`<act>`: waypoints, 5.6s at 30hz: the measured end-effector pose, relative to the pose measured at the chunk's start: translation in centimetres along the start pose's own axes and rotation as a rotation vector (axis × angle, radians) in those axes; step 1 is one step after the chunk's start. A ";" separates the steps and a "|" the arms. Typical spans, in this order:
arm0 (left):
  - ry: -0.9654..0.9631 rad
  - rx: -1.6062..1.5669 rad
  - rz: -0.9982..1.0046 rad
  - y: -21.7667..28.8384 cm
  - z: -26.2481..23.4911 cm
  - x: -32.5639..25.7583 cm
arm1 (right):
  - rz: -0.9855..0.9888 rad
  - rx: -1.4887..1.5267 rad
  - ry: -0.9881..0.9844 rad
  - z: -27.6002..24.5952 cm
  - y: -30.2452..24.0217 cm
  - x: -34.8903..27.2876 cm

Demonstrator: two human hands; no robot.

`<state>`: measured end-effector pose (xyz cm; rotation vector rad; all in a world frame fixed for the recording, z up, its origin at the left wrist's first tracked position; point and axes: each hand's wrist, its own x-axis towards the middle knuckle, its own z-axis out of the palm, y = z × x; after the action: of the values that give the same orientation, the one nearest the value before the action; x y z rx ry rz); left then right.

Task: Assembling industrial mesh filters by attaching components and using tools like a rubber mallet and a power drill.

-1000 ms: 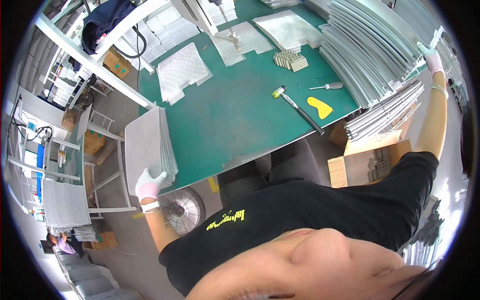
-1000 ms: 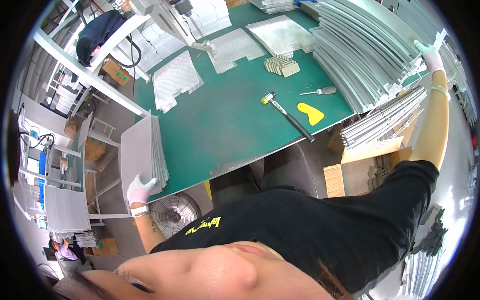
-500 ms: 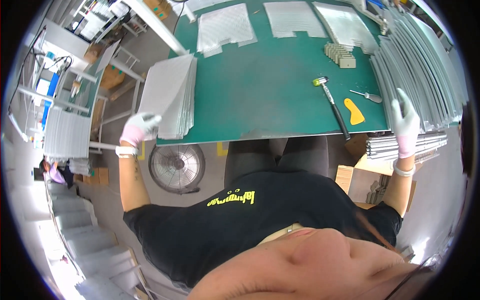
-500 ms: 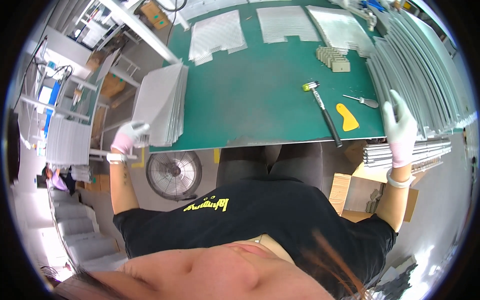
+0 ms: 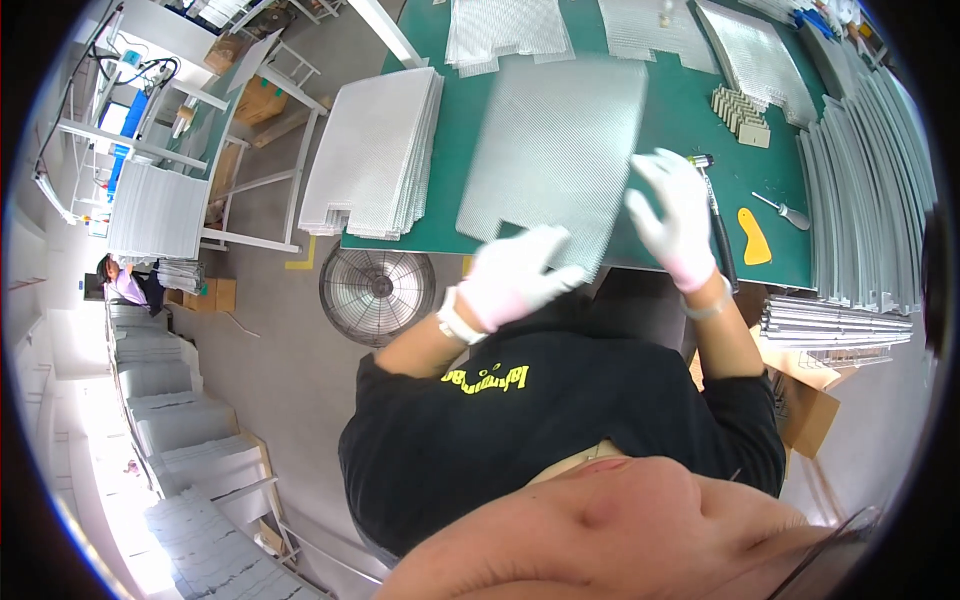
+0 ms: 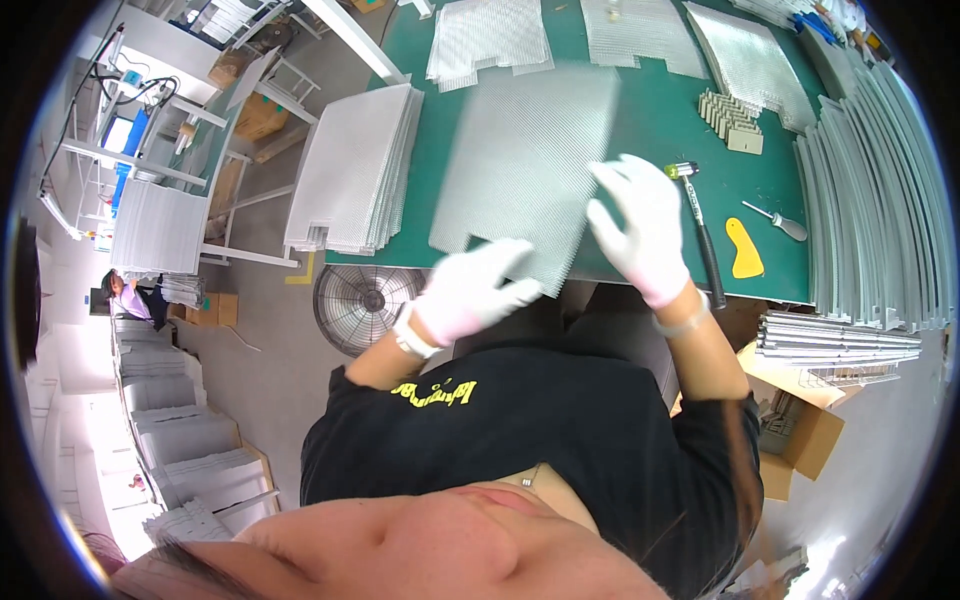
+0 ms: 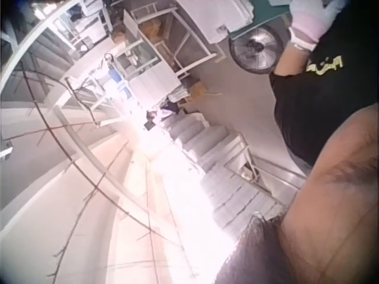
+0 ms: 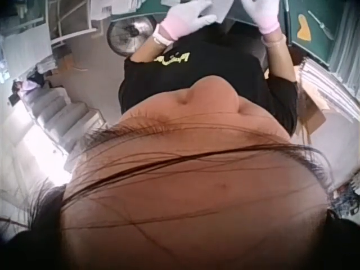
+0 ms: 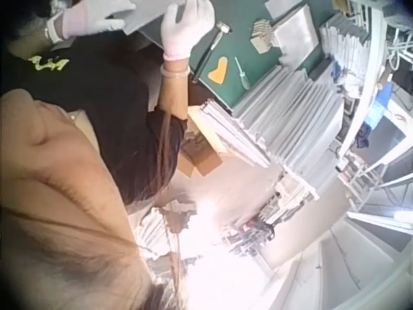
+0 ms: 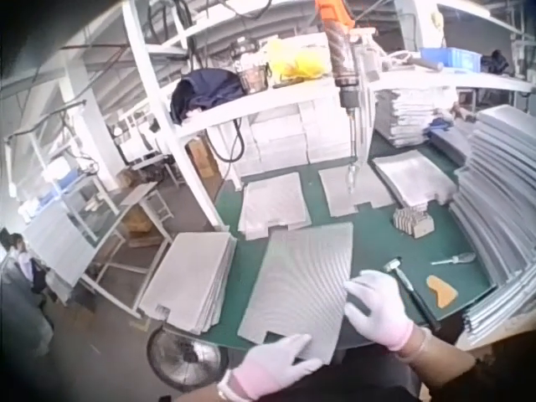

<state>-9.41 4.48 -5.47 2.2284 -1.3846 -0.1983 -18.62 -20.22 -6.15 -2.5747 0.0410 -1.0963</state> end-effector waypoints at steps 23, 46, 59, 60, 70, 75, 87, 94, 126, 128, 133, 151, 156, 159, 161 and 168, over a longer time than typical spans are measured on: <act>1.185 -0.911 1.016 2.7 -14.1 0.8 | 0.809 -0.142 -0.494 24.0 14.2 22.6; 1.354 -0.553 0.418 -4.4 -3.4 -1.3 | 0.399 1.034 0.137 19.8 13.3 28.3; 0.510 -0.767 -0.460 -8.8 0.5 5.0 | 0.569 0.512 -0.190 4.6 4.1 0.1; 0.475 -0.518 -0.477 -8.7 1.4 5.1 | 0.557 0.396 -0.246 3.9 3.4 -0.5; 0.295 -0.060 -0.508 -10.6 5.2 5.6 | 0.474 0.127 -0.258 6.0 3.9 -4.5; 0.248 -0.035 -0.538 -11.6 6.4 5.5 | 0.429 0.019 -0.246 6.9 3.7 -5.3; 0.256 0.043 -0.527 -11.3 6.3 5.9 | 0.458 -0.037 -0.300 6.9 3.4 -5.4; 0.268 0.080 -0.508 -11.4 6.4 6.0 | 0.490 -0.047 -0.354 6.7 3.3 -4.9; 0.408 -0.038 -0.272 -11.8 1.8 2.9 | 0.657 -0.615 -0.735 17.5 26.8 23.1; 0.407 -0.017 -0.296 -11.7 1.6 2.4 | 0.895 -0.256 -0.378 15.8 21.9 25.4; 0.417 -0.143 -0.243 -11.4 2.0 3.1 | 0.651 -0.347 0.006 11.8 22.4 23.5; 0.439 -1.409 0.144 -5.6 3.7 20.9 | -0.049 -0.033 0.159 7.6 6.9 9.0; 0.666 -1.265 -0.146 -4.7 3.1 13.6 | 0.071 -0.208 -0.058 -1.1 2.4 4.2; 0.436 -1.332 -0.223 -7.1 2.4 8.8 | 0.323 -0.040 -0.049 -1.3 4.5 1.7; 0.399 -1.341 -0.257 -7.4 2.5 6.8 | 0.793 0.313 -0.329 -0.9 2.9 1.3; 0.592 -1.093 -0.257 -7.2 5.2 4.1 | 0.642 0.354 -0.038 3.5 3.3 -2.6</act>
<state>-3.73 1.73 -12.89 1.3365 -0.4462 -0.2672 -17.66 -21.85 -11.27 -2.0373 0.5664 -0.7269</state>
